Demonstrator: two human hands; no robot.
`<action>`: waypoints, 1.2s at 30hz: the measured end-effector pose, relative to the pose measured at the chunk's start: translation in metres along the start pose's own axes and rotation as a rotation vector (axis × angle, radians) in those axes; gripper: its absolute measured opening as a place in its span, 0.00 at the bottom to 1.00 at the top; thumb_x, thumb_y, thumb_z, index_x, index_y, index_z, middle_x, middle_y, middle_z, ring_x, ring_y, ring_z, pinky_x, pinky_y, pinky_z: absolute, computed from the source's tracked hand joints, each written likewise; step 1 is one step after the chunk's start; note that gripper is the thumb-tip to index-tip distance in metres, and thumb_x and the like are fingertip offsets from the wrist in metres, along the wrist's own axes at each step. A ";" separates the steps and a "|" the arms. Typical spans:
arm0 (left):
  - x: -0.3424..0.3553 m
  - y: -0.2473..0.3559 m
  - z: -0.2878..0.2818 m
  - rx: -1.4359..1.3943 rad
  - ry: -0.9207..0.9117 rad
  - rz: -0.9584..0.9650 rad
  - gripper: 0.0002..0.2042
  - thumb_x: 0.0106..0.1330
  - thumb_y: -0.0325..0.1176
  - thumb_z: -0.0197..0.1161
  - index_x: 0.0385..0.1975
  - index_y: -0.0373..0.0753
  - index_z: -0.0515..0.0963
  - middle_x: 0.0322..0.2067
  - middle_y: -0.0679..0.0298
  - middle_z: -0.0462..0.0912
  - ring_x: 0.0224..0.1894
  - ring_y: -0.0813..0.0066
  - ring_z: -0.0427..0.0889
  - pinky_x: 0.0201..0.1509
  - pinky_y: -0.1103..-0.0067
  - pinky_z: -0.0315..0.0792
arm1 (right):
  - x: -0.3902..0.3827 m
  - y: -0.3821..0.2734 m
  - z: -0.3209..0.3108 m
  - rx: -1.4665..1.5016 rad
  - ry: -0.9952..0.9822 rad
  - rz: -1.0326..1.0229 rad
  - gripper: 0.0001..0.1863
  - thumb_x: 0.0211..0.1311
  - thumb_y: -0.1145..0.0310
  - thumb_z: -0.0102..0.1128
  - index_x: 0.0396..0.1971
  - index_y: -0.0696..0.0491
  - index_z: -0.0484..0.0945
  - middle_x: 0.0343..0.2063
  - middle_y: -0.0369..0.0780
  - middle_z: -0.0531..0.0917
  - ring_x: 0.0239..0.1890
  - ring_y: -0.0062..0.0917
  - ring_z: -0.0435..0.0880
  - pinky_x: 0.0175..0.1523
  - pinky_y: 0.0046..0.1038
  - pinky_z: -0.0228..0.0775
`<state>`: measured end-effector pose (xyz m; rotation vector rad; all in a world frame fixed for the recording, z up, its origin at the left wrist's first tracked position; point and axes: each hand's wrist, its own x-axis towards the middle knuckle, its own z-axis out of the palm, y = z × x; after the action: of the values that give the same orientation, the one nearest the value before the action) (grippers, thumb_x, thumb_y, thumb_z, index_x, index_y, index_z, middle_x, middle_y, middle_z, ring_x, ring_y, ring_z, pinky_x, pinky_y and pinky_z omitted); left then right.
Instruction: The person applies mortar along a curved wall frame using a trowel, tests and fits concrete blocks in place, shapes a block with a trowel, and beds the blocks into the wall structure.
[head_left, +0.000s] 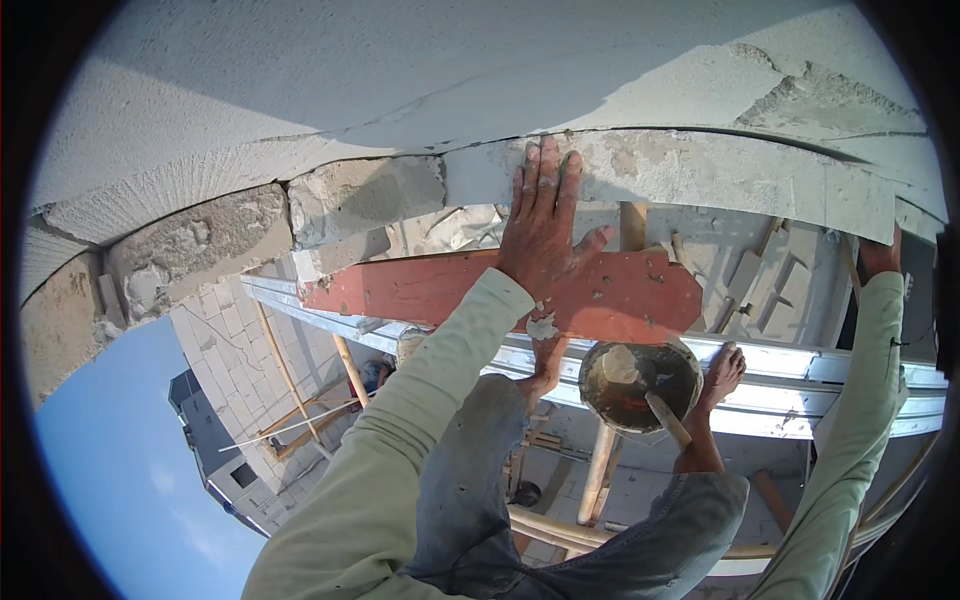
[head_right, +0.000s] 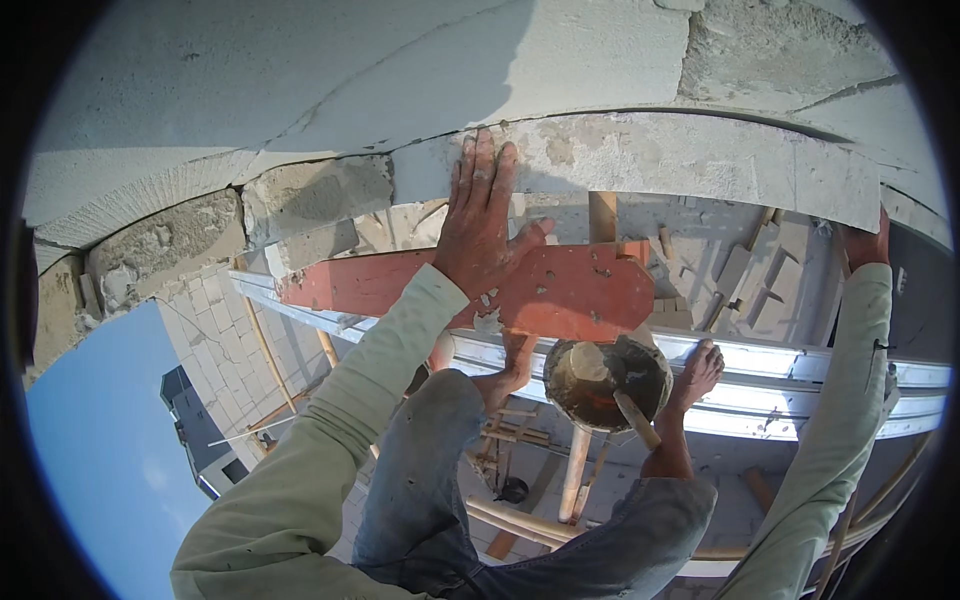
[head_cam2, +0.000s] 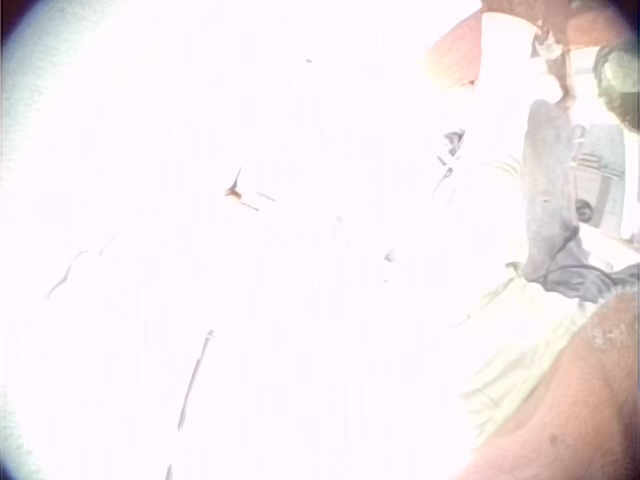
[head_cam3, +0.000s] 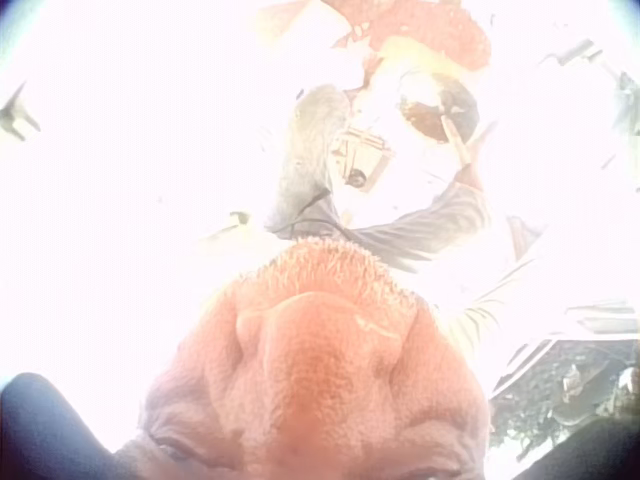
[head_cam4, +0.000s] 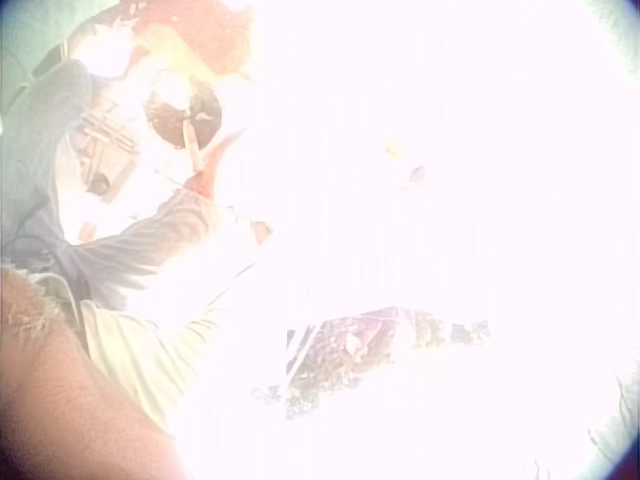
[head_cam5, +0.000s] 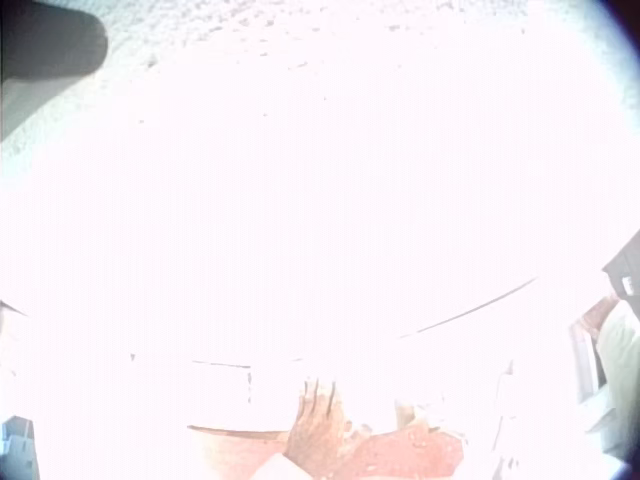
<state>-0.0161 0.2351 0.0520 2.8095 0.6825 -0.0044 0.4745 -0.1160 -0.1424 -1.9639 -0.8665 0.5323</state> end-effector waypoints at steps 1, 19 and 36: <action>0.000 0.000 0.000 -0.039 -0.005 0.008 0.41 0.63 0.53 0.60 0.67 0.32 0.52 0.67 0.38 0.48 0.70 0.37 0.46 0.72 0.53 0.45 | 0.002 -0.017 0.001 0.208 0.015 0.189 0.21 0.66 0.66 0.54 0.56 0.59 0.72 0.52 0.42 0.80 0.53 0.26 0.78 0.55 0.28 0.70; 0.020 -0.012 -0.006 0.127 0.136 -0.093 0.45 0.40 0.38 0.77 0.63 0.41 0.62 0.56 0.54 0.65 0.58 0.53 0.64 0.63 0.60 0.55 | -0.002 -0.207 0.023 -0.174 0.212 0.348 0.34 0.64 0.43 0.51 0.49 0.63 0.76 0.40 0.49 0.81 0.44 0.34 0.78 0.56 0.29 0.65; 0.013 -0.027 -0.005 0.066 0.207 -0.015 0.41 0.42 0.40 0.77 0.61 0.40 0.67 0.53 0.58 0.69 0.56 0.55 0.67 0.62 0.60 0.60 | -0.017 -0.247 0.048 -0.885 0.215 -0.144 0.28 0.66 0.50 0.53 0.59 0.54 0.69 0.53 0.46 0.75 0.56 0.41 0.74 0.63 0.40 0.62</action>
<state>-0.0170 0.2658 0.0494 2.8945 0.7611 0.2687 0.3427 -0.0149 0.0468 -2.6402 -1.2145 -0.2064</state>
